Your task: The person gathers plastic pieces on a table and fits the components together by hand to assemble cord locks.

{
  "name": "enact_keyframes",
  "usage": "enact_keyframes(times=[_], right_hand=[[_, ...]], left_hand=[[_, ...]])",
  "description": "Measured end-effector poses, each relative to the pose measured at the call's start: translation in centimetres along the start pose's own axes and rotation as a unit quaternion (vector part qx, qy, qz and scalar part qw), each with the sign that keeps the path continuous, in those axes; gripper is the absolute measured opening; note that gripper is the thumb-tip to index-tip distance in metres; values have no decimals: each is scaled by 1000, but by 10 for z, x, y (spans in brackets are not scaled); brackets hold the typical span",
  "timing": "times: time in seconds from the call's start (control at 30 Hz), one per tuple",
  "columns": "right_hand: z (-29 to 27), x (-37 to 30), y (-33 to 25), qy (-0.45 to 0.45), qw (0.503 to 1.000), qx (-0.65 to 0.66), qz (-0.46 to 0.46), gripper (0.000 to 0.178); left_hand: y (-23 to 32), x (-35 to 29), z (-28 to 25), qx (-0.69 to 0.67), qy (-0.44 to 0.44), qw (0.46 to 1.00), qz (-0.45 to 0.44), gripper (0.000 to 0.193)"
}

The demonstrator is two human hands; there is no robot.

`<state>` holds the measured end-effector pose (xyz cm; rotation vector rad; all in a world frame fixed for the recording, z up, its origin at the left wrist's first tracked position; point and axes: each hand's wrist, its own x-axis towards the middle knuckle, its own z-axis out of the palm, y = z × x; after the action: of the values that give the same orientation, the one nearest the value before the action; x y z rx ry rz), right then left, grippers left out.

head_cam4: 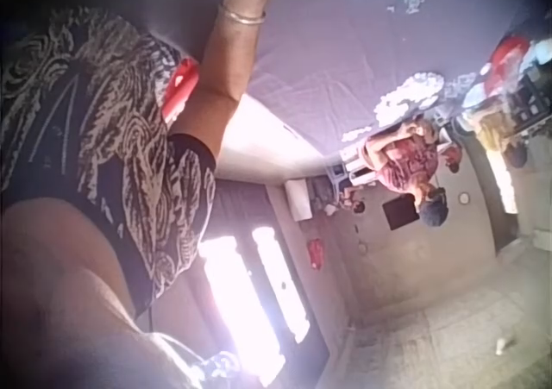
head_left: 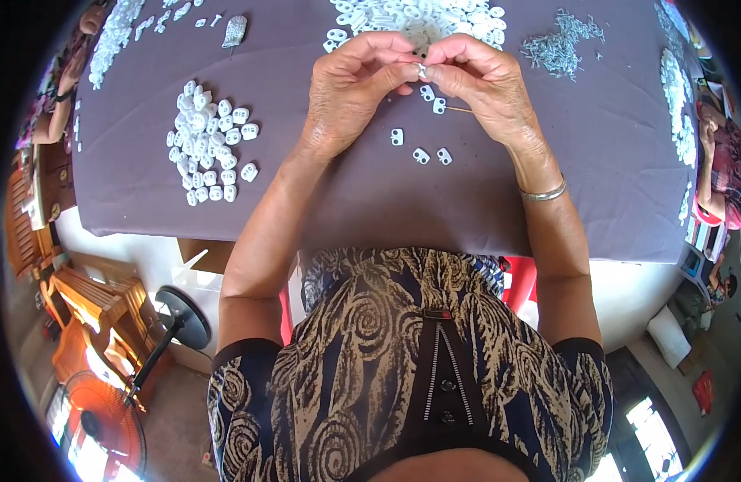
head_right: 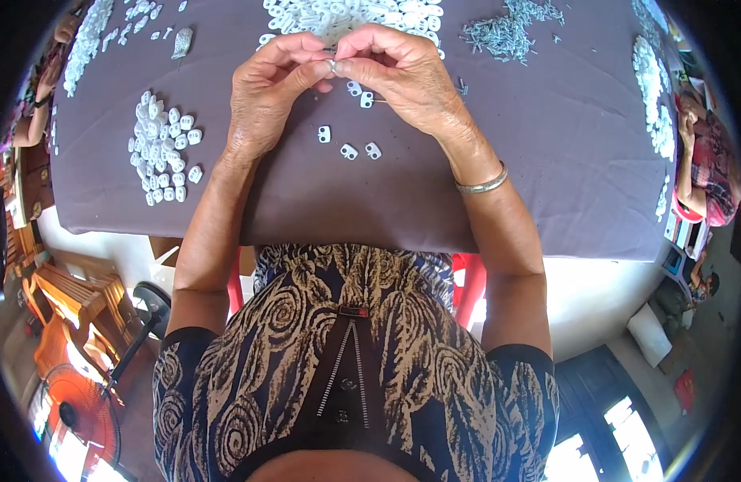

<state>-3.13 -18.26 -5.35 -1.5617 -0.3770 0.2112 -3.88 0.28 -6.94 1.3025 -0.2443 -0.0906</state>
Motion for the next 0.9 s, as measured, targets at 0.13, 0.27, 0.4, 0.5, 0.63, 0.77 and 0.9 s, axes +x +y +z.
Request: enact_keyframes(times=[0.13, 0.27, 0.4, 0.5, 0.63, 0.77, 0.9], right_hand=[[3, 0, 0, 12, 1000, -2, -23, 7], [11, -1, -1, 48, 998, -32, -21, 8], [9, -2, 2, 40, 985, -146, -86, 6], [11, -4, -2, 57, 990, -108, -75, 7], [3, -2, -4, 56, 996, -67, 16, 9], [4, -2, -2, 43, 997, -61, 37, 13], [9, -3, -2, 40, 998, -42, 18, 11]], left_hand=[[0, -1, 2, -44, -1, 999, -23, 20], [2, -3, 4, -88, 5, 995, -47, 19], [0, -2, 4, -79, 6, 995, -61, 16], [-1, -2, 4, -68, -6, 996, -51, 15], [2, -3, 4, -16, -16, 1000, -7, 14], [1, -3, 1, 46, -38, 998, 14, 16], [1, -3, 1, 37, -30, 999, 3, 18]])
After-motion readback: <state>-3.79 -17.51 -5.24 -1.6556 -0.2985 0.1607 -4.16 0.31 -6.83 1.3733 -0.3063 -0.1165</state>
